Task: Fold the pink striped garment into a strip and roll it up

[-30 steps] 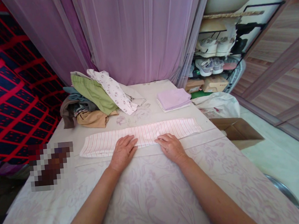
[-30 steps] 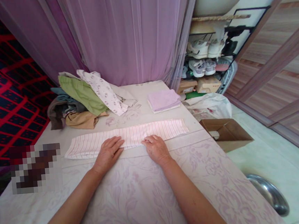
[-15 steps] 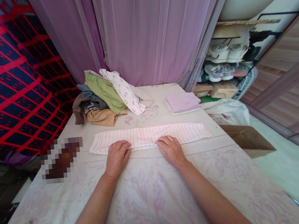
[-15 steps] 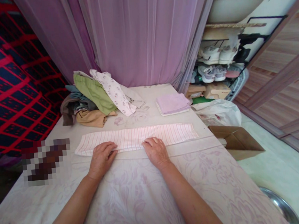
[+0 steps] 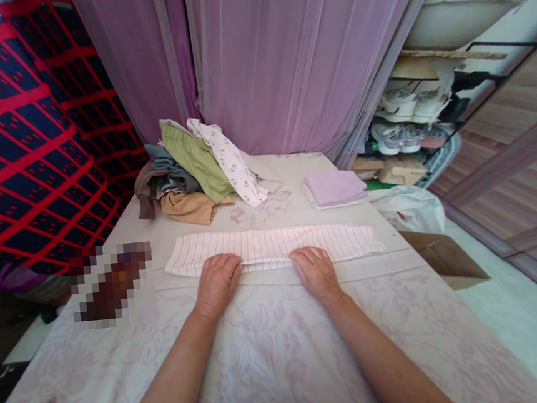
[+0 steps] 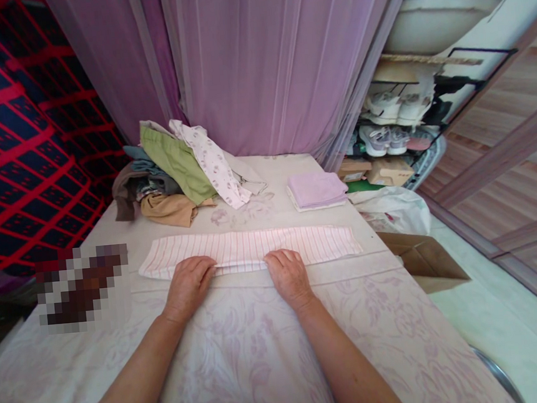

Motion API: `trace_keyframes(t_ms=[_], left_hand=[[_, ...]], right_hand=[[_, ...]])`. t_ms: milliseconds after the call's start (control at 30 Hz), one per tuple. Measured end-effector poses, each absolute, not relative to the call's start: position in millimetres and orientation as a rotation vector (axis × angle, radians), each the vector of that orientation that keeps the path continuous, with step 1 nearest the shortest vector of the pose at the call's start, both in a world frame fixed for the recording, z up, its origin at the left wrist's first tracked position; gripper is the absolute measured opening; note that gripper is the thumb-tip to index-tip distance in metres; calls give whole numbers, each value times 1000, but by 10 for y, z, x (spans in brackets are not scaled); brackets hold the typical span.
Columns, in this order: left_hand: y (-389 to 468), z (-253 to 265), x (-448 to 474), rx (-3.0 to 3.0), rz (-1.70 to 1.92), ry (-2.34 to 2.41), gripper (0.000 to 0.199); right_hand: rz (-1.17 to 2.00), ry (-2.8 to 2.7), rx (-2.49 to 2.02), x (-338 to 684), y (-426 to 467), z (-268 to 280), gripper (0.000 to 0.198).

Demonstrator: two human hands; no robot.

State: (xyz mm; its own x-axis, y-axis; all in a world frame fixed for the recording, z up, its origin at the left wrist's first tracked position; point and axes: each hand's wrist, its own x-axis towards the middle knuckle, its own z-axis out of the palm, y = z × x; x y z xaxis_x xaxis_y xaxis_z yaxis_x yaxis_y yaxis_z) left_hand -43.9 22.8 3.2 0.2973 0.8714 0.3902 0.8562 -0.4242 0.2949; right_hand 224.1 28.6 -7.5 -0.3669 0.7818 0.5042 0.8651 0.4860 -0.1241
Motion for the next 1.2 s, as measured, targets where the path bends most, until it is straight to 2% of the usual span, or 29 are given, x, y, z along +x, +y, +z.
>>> trace_keyframes(t_ms=[367, 433, 567, 700, 867, 1033, 1200], left_hand=[[216, 23, -463, 2473, 744, 1599, 16], [217, 8, -461, 2479, 751, 1599, 20], [225, -44, -450, 2556, 684, 1558, 40], [226, -108, -448, 2603, 561, 1567, 49], [205, -127, -443, 2613, 522, 1599, 50], [189, -107, -427, 2597, 526, 1610, 49], [179, -92, -412, 2572, 587, 1619, 51]], right_hand=[[-36, -2277, -1373, 2210, 241, -13, 14], [-17, -2244, -1362, 2190, 232, 8, 15], [5, -2189, -1365, 2047, 322, 97, 20], [123, -2326, -1348, 1776, 616, 198, 22], [177, -2354, -1515, 1487, 1048, 257, 26], [232, -2386, -1572, 1408, 1266, 229, 11], [245, -2316, -1520, 1395, 1272, 149, 11]])
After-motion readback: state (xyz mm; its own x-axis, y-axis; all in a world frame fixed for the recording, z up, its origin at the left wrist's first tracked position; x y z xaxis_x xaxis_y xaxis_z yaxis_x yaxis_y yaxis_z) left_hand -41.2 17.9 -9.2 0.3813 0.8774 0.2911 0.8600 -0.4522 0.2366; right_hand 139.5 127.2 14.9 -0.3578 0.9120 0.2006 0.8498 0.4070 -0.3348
